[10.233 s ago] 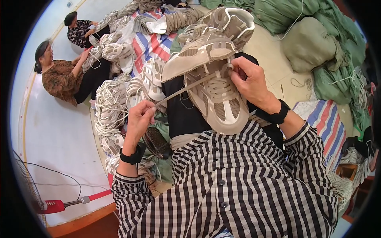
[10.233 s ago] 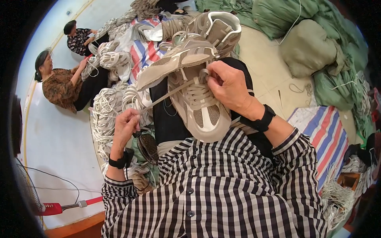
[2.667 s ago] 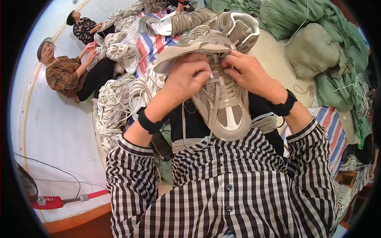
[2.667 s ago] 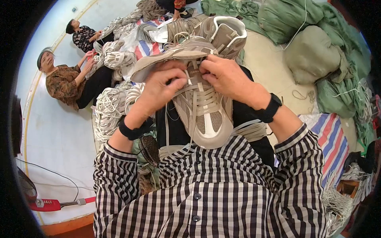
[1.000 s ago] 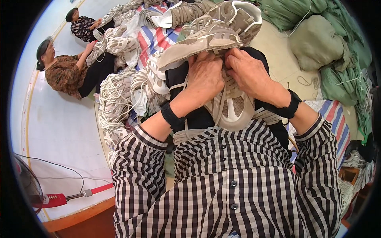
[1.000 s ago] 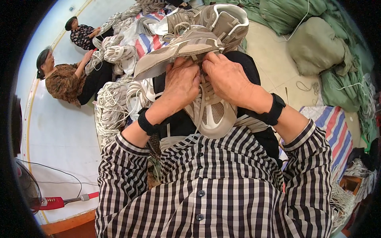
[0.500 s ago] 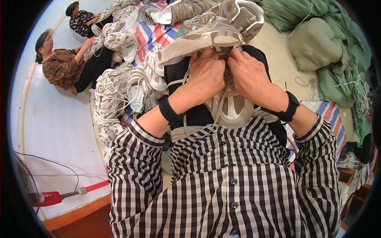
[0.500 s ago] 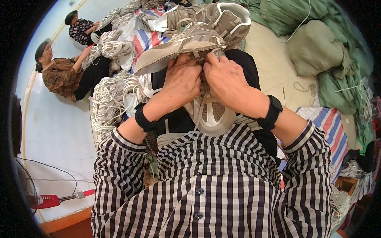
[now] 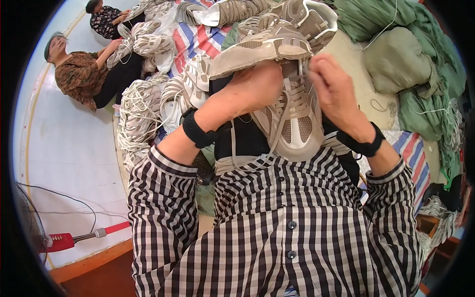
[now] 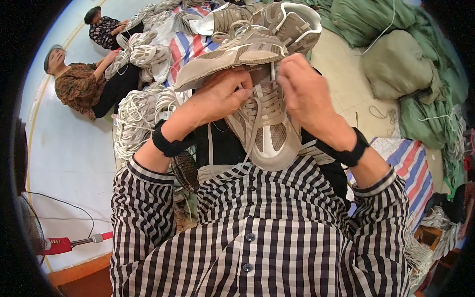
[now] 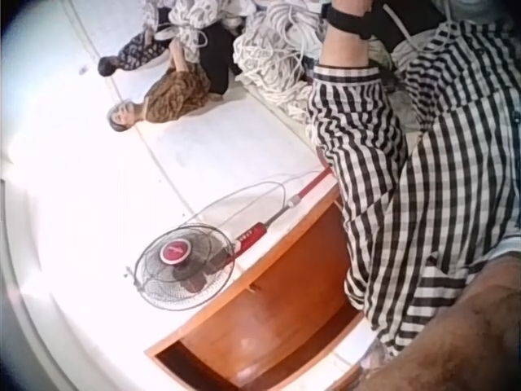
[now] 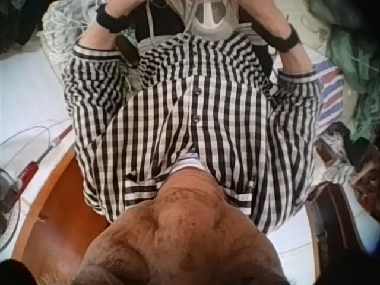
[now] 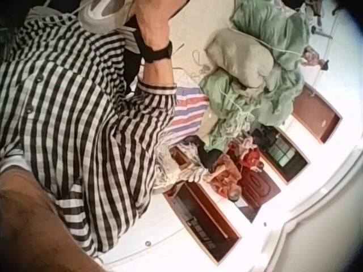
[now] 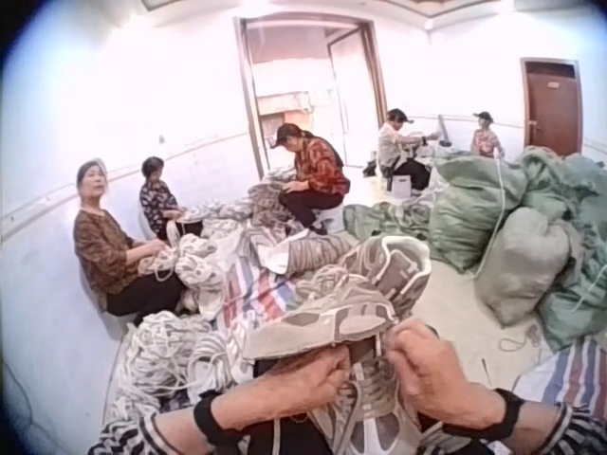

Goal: The recorder is lacing a pair of beige athletic shoes while sitting in a workshop with several other workers.

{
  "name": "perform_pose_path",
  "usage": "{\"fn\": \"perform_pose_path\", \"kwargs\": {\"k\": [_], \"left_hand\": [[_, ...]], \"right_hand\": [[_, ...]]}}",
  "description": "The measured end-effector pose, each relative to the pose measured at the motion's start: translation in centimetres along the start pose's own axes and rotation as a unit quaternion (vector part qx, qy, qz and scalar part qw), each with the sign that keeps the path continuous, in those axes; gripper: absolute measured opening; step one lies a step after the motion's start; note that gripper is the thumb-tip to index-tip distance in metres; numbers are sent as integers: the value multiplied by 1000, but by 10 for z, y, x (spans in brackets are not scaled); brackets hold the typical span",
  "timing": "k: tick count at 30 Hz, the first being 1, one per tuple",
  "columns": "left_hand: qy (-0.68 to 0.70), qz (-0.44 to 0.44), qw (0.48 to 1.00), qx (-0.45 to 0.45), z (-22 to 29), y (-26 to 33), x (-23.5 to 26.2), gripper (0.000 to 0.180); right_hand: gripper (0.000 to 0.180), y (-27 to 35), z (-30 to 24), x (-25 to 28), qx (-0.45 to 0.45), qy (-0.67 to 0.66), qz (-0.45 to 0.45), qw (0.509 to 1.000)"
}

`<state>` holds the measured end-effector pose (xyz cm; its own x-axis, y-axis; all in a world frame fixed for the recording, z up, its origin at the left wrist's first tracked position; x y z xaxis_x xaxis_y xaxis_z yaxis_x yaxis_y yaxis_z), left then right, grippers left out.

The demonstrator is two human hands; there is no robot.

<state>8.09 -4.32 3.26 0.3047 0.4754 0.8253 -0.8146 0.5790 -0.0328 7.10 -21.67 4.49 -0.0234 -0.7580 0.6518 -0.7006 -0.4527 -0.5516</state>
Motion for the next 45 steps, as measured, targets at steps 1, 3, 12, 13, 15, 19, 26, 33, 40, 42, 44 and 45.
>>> {"fn": "perform_pose_path", "kwargs": {"k": [1,3,12,13,15,19,26,33,40,42,44,45], "left_hand": [[7,-11,1000,-7,3,1,2,18],[53,-38,997,43,4,0,5,20],[102,-27,993,48,24,19,17,15],[99,-31,994,36,28,23,20,16],[96,-36,994,25,32,28,23,16],[242,-94,960,103,12,32,7,15],[317,-70,940,106,5,18,-5,17],[285,-33,954,83,16,19,-4,18],[-74,89,993,-30,46,21,9,26],[-39,102,994,14,26,33,9,26],[-97,149,983,47,11,43,10,26],[-92,138,983,74,-1,50,7,27]], "right_hand": [[6,4,2,13,16,18,30,999],[5,17,12,39,-2,15,37,999],[15,73,86,108,-247,-196,41,948],[16,77,91,114,-257,-213,56,941],[22,86,104,132,-293,-240,90,921],[24,103,121,176,-291,-343,114,886],[24,149,198,254,-325,-242,209,890],[28,275,310,378,-426,-212,314,822],[22,351,341,488,-467,-129,311,818],[14,366,346,487,-450,-142,316,823],[17,383,357,447,-523,-51,311,792],[20,370,363,425,-540,-94,264,794]]}}
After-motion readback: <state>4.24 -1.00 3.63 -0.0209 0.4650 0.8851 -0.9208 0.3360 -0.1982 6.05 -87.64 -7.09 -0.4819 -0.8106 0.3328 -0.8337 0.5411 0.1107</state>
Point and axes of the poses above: each hand's wrist, its own y-axis away from the middle knuckle, its own x-axis out of the back of the hand, z = x × y, the point moved 5 cm from there along -y, towards the middle knuckle, and after that the axes turned 8 degrees about -z, right-handed, at the moved point
